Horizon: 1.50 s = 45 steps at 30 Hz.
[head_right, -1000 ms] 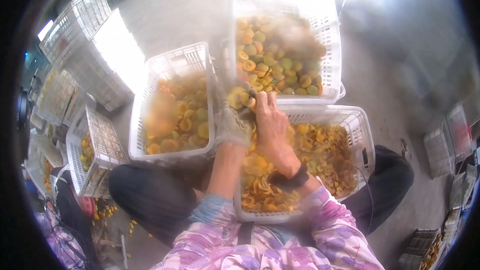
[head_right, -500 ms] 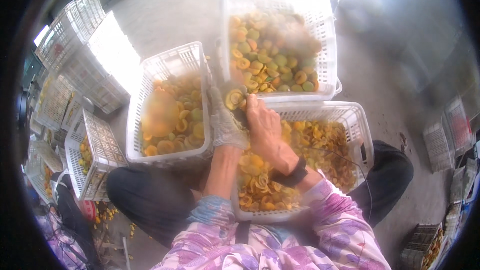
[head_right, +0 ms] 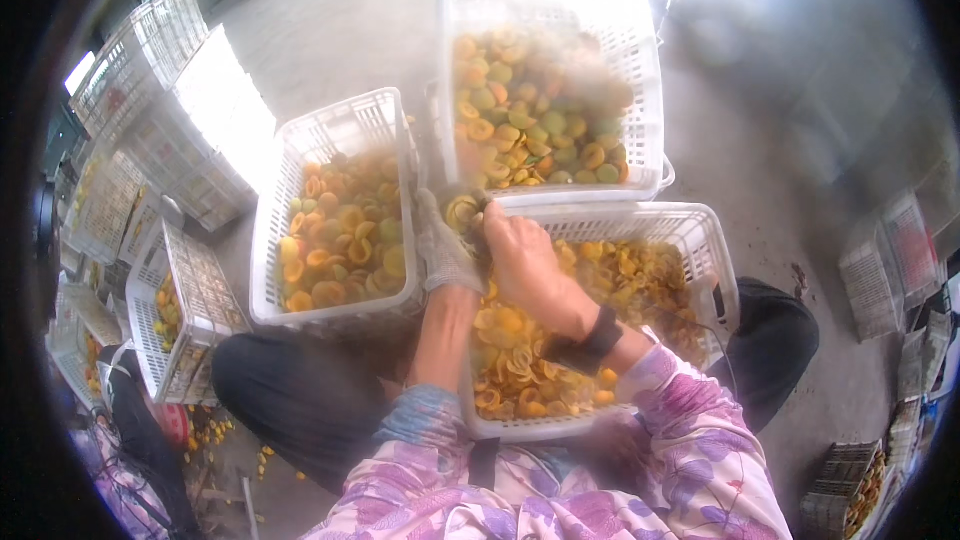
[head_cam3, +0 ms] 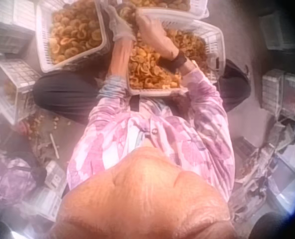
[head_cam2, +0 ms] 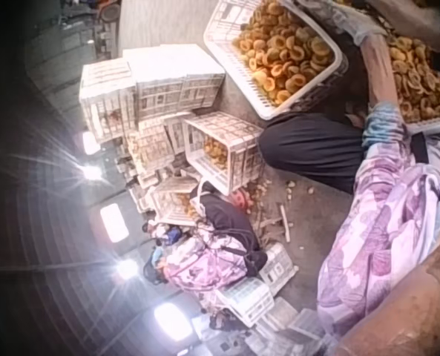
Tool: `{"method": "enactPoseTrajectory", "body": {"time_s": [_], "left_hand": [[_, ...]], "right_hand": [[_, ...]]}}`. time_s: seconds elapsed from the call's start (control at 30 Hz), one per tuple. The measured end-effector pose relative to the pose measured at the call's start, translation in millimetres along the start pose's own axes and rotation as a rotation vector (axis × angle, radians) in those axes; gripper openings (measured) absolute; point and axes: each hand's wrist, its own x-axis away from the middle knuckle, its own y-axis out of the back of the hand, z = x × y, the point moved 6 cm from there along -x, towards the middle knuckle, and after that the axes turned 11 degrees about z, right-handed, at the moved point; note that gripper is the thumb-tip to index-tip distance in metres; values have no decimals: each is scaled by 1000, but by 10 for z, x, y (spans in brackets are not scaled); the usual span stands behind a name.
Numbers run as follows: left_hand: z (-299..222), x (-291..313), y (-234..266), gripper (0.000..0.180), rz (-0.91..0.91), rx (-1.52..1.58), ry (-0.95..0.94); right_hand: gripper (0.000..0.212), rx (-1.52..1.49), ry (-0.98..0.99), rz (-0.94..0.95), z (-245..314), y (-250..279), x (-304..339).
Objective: The recorder halves and pits apricots or similar stone fruits using a small hand tool, sorting the halves and pits into different crates.
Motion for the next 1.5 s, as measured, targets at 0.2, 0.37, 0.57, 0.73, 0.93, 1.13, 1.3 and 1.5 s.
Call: {"method": "enactPoseTrajectory", "body": {"time_s": [0.2,0.37,0.57,0.73,0.93,1.13,1.3,1.5], "left_hand": [[-42,28,-36,43,-73,49,-55],[-78,35,-118,40,38,2,-73],[-46,37,-59,43,-26,-97,-129],[-41,120,-101,43,-76,-200,-157],[90,177,-169,41,-257,-9,-80],[74,220,-347,39,183,142,58],[35,331,-557,53,369,-63,-149],[455,49,26,34,135,270,457]], "right_hand": [[33,17,-7,29,49,40,10],[31,-171,31,251,-96,101,-38],[23,-79,152,26,-2,209,186],[35,-187,109,206,-170,13,167],[34,-160,-1,94,-95,-21,300],[23,-517,-341,663,-164,326,311],[15,-19,289,491,-264,509,301],[22,379,488,769,-286,662,448]]}}
